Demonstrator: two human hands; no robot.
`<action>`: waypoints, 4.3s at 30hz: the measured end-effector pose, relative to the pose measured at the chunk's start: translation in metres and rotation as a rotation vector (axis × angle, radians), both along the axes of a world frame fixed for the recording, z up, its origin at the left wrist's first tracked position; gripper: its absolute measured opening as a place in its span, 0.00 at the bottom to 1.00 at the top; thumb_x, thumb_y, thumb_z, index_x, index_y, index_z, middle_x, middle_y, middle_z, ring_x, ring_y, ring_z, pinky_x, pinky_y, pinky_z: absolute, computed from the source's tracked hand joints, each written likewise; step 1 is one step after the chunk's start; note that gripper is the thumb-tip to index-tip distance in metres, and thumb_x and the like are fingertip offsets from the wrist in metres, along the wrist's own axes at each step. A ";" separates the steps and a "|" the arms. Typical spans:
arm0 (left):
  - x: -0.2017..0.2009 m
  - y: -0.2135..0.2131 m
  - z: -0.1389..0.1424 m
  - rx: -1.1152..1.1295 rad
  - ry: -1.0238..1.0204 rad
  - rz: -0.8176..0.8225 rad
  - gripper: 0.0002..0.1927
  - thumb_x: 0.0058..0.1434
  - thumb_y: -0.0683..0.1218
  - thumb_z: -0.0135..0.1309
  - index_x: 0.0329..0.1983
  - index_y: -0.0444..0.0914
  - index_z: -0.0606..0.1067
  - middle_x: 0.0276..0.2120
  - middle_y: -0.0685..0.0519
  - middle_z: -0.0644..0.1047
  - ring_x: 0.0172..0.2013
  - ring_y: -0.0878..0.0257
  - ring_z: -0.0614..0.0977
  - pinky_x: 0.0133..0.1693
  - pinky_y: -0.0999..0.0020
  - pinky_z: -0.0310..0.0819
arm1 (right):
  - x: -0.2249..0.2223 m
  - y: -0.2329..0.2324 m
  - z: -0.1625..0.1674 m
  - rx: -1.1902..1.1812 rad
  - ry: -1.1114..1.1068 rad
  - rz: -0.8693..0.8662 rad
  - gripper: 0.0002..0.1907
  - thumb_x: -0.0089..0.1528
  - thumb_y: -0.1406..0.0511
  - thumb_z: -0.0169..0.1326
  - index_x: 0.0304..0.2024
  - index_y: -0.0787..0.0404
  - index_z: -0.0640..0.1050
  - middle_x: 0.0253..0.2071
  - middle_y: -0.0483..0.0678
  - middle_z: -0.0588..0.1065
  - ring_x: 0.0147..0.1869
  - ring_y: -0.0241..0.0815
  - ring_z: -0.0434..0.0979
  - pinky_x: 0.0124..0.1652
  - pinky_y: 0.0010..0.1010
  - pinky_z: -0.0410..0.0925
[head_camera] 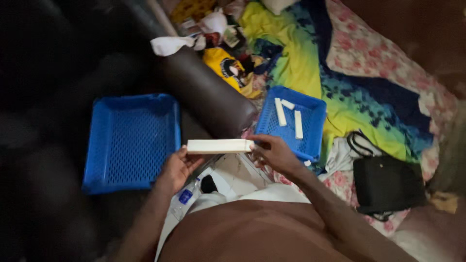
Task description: The person sits on the floor and reassembles a blue plastic basket, detaching and reattaching its white handle bars to the basket rim, then sets the assembled basket on the bed and picks up a blue cloth.
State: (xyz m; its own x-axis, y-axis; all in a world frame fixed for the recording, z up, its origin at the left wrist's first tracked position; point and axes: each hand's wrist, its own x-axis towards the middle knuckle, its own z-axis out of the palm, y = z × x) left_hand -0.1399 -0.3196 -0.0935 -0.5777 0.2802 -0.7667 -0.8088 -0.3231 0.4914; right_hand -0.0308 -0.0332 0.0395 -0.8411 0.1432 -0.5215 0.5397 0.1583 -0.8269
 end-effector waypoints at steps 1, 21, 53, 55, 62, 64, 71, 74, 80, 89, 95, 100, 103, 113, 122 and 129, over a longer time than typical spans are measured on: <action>0.001 0.011 0.001 0.006 -0.019 -0.036 0.24 0.67 0.50 0.47 0.61 0.32 0.67 0.55 0.39 0.74 0.55 0.49 0.79 0.58 0.52 0.73 | 0.011 0.012 -0.002 0.024 -0.022 -0.013 0.19 0.65 0.68 0.54 0.58 0.60 0.77 0.34 0.51 0.81 0.33 0.35 0.79 0.33 0.30 0.75; 0.074 0.281 0.009 -0.079 0.026 -0.663 0.29 0.72 0.61 0.41 0.59 0.32 0.73 0.43 0.42 0.76 0.40 0.54 0.81 0.46 0.57 0.81 | 0.189 0.241 -0.062 -0.089 -0.137 -0.465 0.30 0.70 0.49 0.46 0.37 0.70 0.81 0.29 0.50 0.79 0.28 0.38 0.79 0.31 0.32 0.76; -0.010 0.469 -0.236 -0.661 0.274 -1.014 0.27 0.53 0.54 0.67 0.48 0.30 0.79 0.47 0.41 0.81 0.44 0.53 0.77 0.47 0.57 0.68 | 0.103 0.326 -0.340 -0.185 -0.103 -0.754 0.11 0.60 0.64 0.62 0.43 0.62 0.80 0.35 0.47 0.78 0.37 0.39 0.79 0.31 0.32 0.71; -0.013 0.470 -0.252 -0.680 0.230 -0.958 0.28 0.54 0.54 0.67 0.49 0.28 0.79 0.51 0.35 0.81 0.40 0.52 0.73 0.41 0.52 0.66 | 0.095 0.326 -0.355 -0.100 -0.105 -0.615 0.11 0.62 0.63 0.60 0.41 0.66 0.81 0.36 0.48 0.78 0.38 0.41 0.79 0.31 0.34 0.71; -0.021 0.452 -0.241 -0.198 0.205 -0.923 0.35 0.62 0.60 0.55 0.68 0.40 0.65 0.65 0.45 0.71 0.62 0.49 0.69 0.63 0.48 0.58 | 0.101 0.318 -0.322 -0.095 -0.218 -0.656 0.19 0.64 0.55 0.56 0.54 0.57 0.77 0.46 0.50 0.77 0.46 0.47 0.77 0.42 0.43 0.73; -0.016 0.437 -0.208 -0.212 0.044 -0.957 0.38 0.66 0.63 0.50 0.73 0.43 0.57 0.67 0.46 0.71 0.65 0.49 0.71 0.64 0.41 0.58 | 0.110 0.313 -0.285 -0.302 -0.225 -0.668 0.23 0.61 0.56 0.57 0.56 0.57 0.74 0.53 0.50 0.78 0.55 0.48 0.81 0.49 0.47 0.74; 0.031 0.376 -0.056 0.088 -0.044 -0.873 0.44 0.62 0.68 0.47 0.76 0.45 0.53 0.66 0.45 0.72 0.62 0.49 0.74 0.61 0.42 0.67 | 0.129 0.284 -0.138 -0.657 -0.208 -0.675 0.32 0.65 0.50 0.50 0.63 0.65 0.68 0.60 0.58 0.76 0.61 0.53 0.77 0.56 0.53 0.72; 0.046 0.350 -0.013 0.226 -0.060 -0.725 0.44 0.63 0.67 0.48 0.76 0.42 0.55 0.65 0.45 0.72 0.62 0.51 0.75 0.58 0.52 0.71 | 0.131 0.270 -0.089 -0.747 -0.091 -0.598 0.35 0.64 0.50 0.51 0.65 0.65 0.67 0.62 0.57 0.75 0.62 0.50 0.77 0.56 0.47 0.73; 0.070 0.312 -0.006 0.108 0.295 -0.587 0.38 0.64 0.57 0.60 0.71 0.34 0.62 0.58 0.49 0.71 0.46 0.65 0.70 0.44 0.69 0.64 | 0.124 0.251 -0.027 -0.559 0.100 -0.455 0.26 0.61 0.62 0.61 0.58 0.69 0.74 0.52 0.57 0.80 0.38 0.40 0.74 0.35 0.33 0.69; 0.103 0.349 0.064 0.553 0.008 -0.127 0.41 0.60 0.73 0.43 0.61 0.36 0.68 0.51 0.48 0.74 0.41 0.58 0.70 0.42 0.62 0.64 | 0.081 0.198 0.068 0.168 0.776 -0.110 0.19 0.67 0.57 0.53 0.49 0.65 0.83 0.48 0.54 0.82 0.53 0.45 0.82 0.54 0.35 0.72; 0.174 0.354 0.116 1.015 -0.011 -0.111 0.36 0.71 0.67 0.41 0.75 0.42 0.58 0.72 0.40 0.64 0.71 0.43 0.66 0.73 0.44 0.54 | 0.085 0.131 0.054 0.509 0.940 0.251 0.25 0.66 0.52 0.52 0.54 0.64 0.79 0.60 0.59 0.76 0.66 0.58 0.74 0.64 0.44 0.65; 0.191 0.285 0.122 0.938 -0.011 -0.168 0.53 0.63 0.79 0.43 0.74 0.35 0.56 0.70 0.38 0.60 0.67 0.42 0.65 0.67 0.43 0.56 | 0.076 0.141 0.004 0.341 0.382 0.278 0.31 0.67 0.45 0.41 0.54 0.58 0.81 0.53 0.61 0.79 0.60 0.62 0.77 0.58 0.46 0.67; 0.187 0.243 0.100 0.623 -0.086 -0.043 0.53 0.62 0.77 0.43 0.72 0.30 0.57 0.68 0.37 0.65 0.65 0.42 0.69 0.65 0.43 0.60 | 0.066 0.129 -0.028 0.485 0.095 0.363 0.35 0.68 0.41 0.40 0.56 0.63 0.77 0.49 0.66 0.78 0.57 0.66 0.77 0.57 0.51 0.68; 0.148 0.037 -0.069 -0.003 -0.041 0.265 0.21 0.69 0.56 0.45 0.60 0.41 0.72 0.59 0.50 0.78 0.57 0.52 0.79 0.58 0.50 0.71 | 0.004 0.006 -0.049 0.346 0.174 0.842 0.30 0.64 0.45 0.48 0.44 0.64 0.81 0.35 0.59 0.81 0.41 0.57 0.84 0.43 0.48 0.73; 0.122 -0.112 -0.137 -0.134 -0.059 0.215 0.20 0.64 0.56 0.52 0.57 0.48 0.71 0.58 0.48 0.78 0.56 0.49 0.80 0.54 0.46 0.73 | -0.048 -0.116 -0.058 0.137 0.037 0.934 0.24 0.64 0.51 0.51 0.49 0.64 0.79 0.40 0.54 0.82 0.41 0.47 0.85 0.43 0.40 0.75; 0.079 -0.151 -0.168 -0.096 -0.119 0.159 0.37 0.57 0.65 0.54 0.69 0.53 0.64 0.68 0.46 0.69 0.66 0.46 0.70 0.61 0.40 0.61 | -0.074 -0.145 -0.071 0.129 -0.108 0.917 0.25 0.64 0.52 0.51 0.49 0.66 0.81 0.40 0.55 0.83 0.39 0.43 0.86 0.42 0.38 0.75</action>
State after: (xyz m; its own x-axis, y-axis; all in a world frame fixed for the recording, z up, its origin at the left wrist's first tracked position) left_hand -0.0610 -0.4710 -0.2614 -0.5125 0.1152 -0.8509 -0.8055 -0.4079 0.4299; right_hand -0.1044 -0.1780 -0.0311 -0.6022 -0.4904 -0.6300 0.2315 0.6480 -0.7256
